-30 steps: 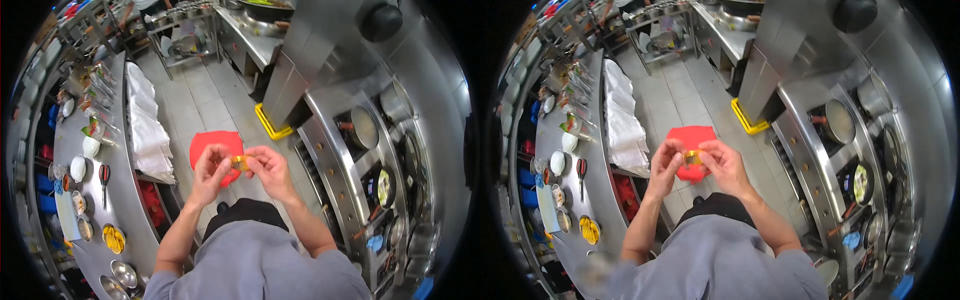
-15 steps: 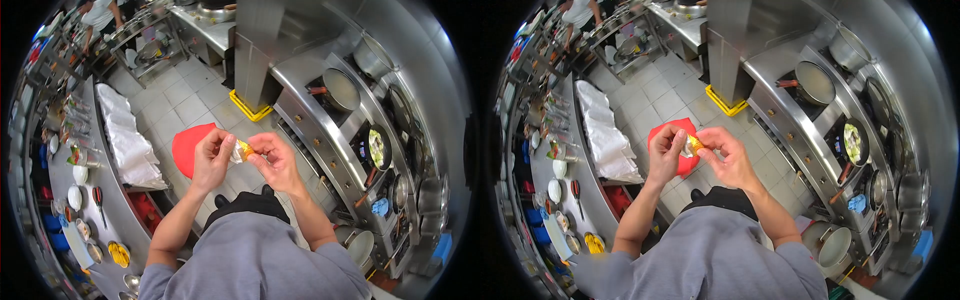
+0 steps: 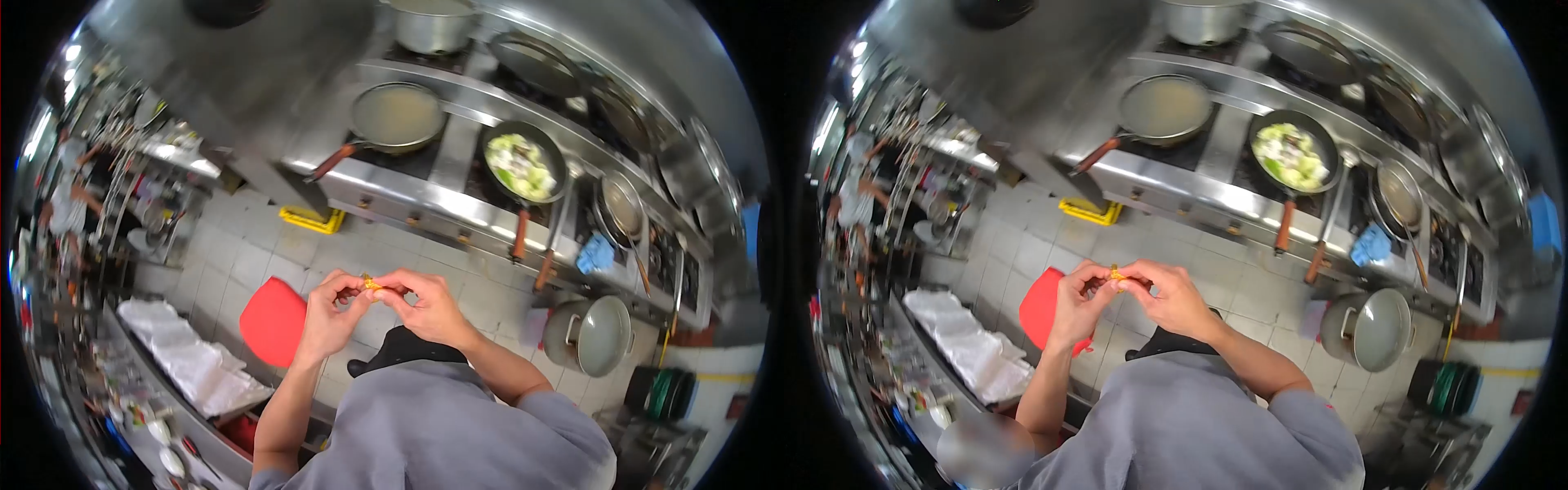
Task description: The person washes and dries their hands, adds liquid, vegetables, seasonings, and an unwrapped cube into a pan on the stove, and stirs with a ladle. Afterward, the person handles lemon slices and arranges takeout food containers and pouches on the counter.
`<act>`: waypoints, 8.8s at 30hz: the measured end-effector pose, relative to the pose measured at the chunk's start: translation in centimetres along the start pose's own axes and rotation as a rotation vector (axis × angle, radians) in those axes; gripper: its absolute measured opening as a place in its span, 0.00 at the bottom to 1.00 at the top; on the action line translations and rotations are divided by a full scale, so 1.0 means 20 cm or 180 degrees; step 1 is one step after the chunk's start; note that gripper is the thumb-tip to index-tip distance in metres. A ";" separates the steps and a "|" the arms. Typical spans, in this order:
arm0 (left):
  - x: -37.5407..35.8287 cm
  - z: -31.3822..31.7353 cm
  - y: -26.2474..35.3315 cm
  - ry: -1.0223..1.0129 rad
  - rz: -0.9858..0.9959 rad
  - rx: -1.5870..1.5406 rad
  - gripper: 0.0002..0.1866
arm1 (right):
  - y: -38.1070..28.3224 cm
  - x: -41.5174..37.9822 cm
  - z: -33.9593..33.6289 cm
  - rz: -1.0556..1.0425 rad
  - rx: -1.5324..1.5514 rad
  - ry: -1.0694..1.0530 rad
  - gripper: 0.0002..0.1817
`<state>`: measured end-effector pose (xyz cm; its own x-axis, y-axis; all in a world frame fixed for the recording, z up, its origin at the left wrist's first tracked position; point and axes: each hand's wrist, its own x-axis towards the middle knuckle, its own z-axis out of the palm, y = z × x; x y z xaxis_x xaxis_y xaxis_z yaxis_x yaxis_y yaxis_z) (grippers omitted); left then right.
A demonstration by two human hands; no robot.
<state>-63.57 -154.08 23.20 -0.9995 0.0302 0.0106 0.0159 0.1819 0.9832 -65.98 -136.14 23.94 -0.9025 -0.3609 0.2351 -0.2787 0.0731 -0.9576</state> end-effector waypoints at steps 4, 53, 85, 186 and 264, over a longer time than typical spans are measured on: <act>0.20 0.30 0.06 -0.0389 0.0089 0.0151 0.08 | 0.05 -0.06 -0.29 0.0160 -0.0049 0.0533 0.07; -2.21 -0.28 -0.33 0.5600 -0.1357 0.2272 0.07 | 0.24 -0.59 1.86 0.1670 0.0652 -0.5845 0.10; -3.49 -0.80 0.44 0.7333 -0.1205 0.4787 0.19 | 1.20 -0.22 1.89 0.2292 -0.2660 -0.4960 0.53; -2.23 -2.24 -1.54 0.9603 0.0717 -0.2003 0.04 | 1.66 2.30 3.30 0.2580 -0.2759 -0.5297 0.28; -3.20 -1.93 -1.11 0.8082 -0.5726 0.0817 0.24 | 0.09 0.51 5.18 -0.2198 -0.1402 -0.7950 0.24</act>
<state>-1.12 -198.03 7.67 0.9847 -0.1161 0.1301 -0.1657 -0.8563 0.4893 -41.65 -236.07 7.45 0.8720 -0.2026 -0.4457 -0.4870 -0.4520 -0.7473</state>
